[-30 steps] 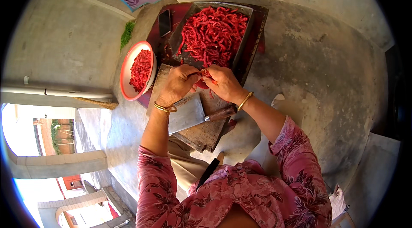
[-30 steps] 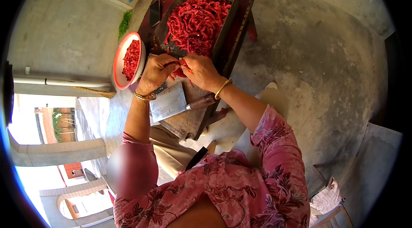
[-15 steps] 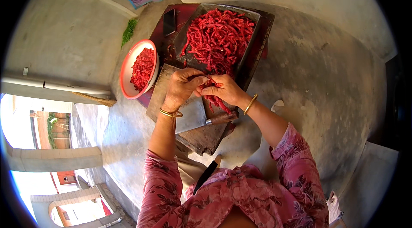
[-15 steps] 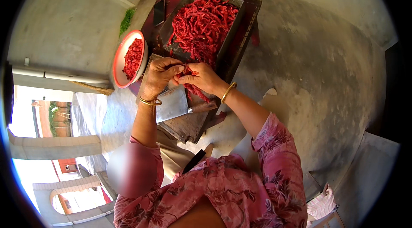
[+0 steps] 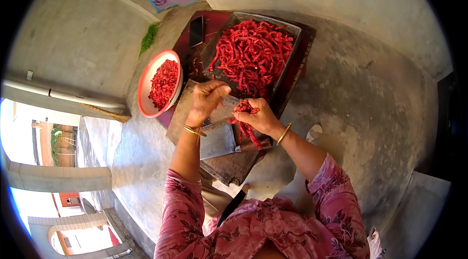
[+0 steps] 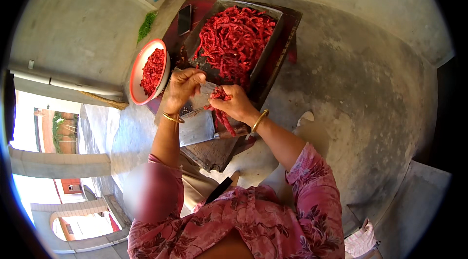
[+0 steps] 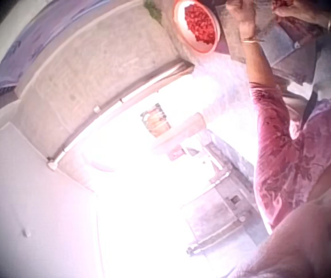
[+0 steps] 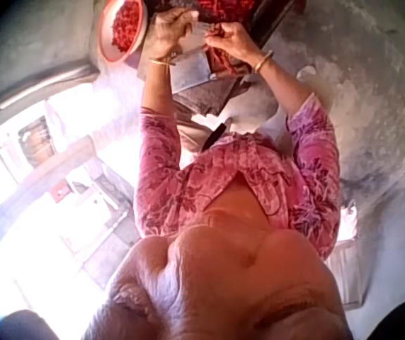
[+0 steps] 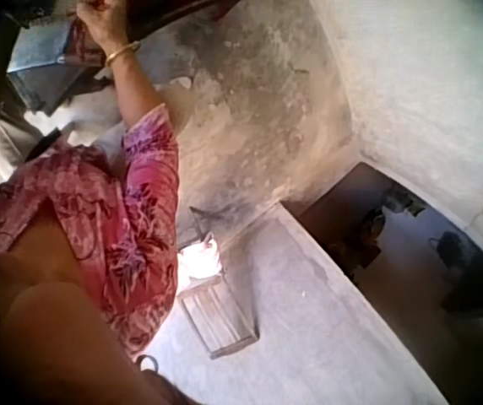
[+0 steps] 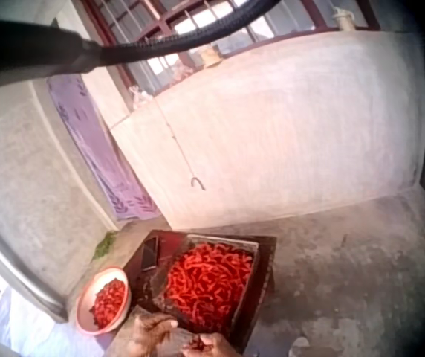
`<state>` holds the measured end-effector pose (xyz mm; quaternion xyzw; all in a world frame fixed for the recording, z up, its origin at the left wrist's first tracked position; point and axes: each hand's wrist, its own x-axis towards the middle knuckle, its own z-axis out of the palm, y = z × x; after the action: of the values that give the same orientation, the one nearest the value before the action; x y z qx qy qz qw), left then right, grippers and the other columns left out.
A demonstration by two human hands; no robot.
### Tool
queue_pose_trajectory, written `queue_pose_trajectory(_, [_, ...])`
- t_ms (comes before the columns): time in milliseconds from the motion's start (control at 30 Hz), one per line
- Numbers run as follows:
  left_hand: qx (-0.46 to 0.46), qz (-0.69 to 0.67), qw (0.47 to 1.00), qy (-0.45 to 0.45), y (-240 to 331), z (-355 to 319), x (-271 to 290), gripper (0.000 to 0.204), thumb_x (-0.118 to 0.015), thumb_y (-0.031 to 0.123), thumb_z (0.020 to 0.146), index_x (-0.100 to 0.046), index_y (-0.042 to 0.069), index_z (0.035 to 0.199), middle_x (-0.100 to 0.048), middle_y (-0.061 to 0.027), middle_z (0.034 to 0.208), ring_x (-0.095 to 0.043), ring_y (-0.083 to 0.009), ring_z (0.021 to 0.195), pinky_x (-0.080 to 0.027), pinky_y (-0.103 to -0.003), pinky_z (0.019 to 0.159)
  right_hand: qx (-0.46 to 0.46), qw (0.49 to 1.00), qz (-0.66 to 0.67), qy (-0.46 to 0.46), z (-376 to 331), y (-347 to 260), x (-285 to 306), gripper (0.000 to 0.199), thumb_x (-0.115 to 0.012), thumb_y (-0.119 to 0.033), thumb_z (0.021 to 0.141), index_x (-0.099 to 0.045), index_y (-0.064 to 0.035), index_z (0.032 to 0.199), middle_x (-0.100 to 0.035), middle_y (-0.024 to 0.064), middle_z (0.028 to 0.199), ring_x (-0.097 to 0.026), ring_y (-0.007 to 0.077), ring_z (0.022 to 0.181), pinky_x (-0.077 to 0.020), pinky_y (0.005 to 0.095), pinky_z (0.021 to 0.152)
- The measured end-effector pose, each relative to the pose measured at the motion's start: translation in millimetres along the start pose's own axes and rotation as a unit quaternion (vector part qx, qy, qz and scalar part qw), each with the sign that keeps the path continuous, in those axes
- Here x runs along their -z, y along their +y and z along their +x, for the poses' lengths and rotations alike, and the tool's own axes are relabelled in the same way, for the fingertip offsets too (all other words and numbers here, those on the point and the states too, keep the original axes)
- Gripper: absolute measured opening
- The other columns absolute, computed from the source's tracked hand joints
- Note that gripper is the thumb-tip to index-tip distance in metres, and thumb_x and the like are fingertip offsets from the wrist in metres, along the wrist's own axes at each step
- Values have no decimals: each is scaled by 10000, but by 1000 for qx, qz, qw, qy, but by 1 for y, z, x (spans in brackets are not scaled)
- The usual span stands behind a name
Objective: The person sits on a low stool and uses a large cleaver to chop red chilies on a wooden cutting board. They repeatedly pick up chilies, remove stems, chop them into small pieces, and transfer the chopped pieces into a white bowl.
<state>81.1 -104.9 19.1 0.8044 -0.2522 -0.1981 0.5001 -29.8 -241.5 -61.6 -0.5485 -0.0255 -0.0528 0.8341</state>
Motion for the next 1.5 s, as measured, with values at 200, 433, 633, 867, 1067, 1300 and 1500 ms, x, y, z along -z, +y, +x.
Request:
queue_pose_trajectory(200, [-56, 375, 914, 142, -91, 67, 57, 136, -684, 195, 730, -714, 89, 808, -692, -123, 802, -657, -310, 763, -505, -365, 696, 31, 999, -19, 8, 2, -3, -1, 110, -664, -108, 791, -634, -5, 767, -608, -22, 681, -533, 32, 648, -449, 230, 568])
queue_pose_trajectory(433, [63, 471, 878, 47, -111, 87, 50, 153, -686, 236, 727, -715, 134, 836, -689, -105, 873, -631, -280, 902, -427, -419, 818, 29, 998, -40, 26, 3, -4, 1, 148, -667, -122, 782, -606, -5, 715, -582, -18, 639, -510, 31, 635, -434, 243, 558])
queue_pose_trajectory(633, [8, 76, 997, 0, -103, 73, 48, 83, -619, 37, 826, -650, -3, 892, -656, -61, 814, -589, -110, 793, -452, -249, 737, 23, 999, -37, 30, 5, 2, 6, 117, -679, -109, 805, -641, -1, 780, -641, -3, 698, -573, 46, 668, -480, 220, 613])
queue_pose_trajectory(867, [53, -193, 979, 28, -83, 59, 40, 154, -565, 7, 856, -590, -99, 964, -610, -104, 772, -627, -184, 634, -558, -276, 527, -5, 999, 35, 21, 3, -4, -2, 112, -657, -77, 805, -630, 0, 729, -617, -15, 686, -551, 34, 676, -464, 217, 603])
queue_pose_trajectory(1067, [105, -142, 977, 116, -87, 60, 74, 223, -540, 10, 804, -601, -131, 967, -607, -106, 751, -597, -165, 571, -529, -258, 466, -8, 1000, -1, 3, 3, -3, 0, 100, -680, -80, 802, -655, 9, 766, -654, 1, 710, -592, 47, 684, -485, 216, 624])
queue_pose_trajectory(1300, [136, 47, 974, 175, -107, 77, 99, 194, -572, 92, 784, -656, -65, 863, -588, -96, 558, -557, -164, 415, -430, -268, 385, -4, 1000, -4, 3, 3, 1, -3, 98, -671, -70, 801, -637, 11, 757, -640, 1, 701, -600, 59, 675, -486, 223, 611])
queue_pose_trajectory(1500, [103, 256, 939, 206, -115, 87, 94, 242, -601, 101, 777, -660, -16, 981, -656, -91, 677, -605, -164, 486, -488, -276, 473, -27, 999, 25, 1, 3, -4, -2, 77, -651, -60, 806, -641, 10, 774, -637, 13, 697, -606, 76, 654, -489, 227, 594])
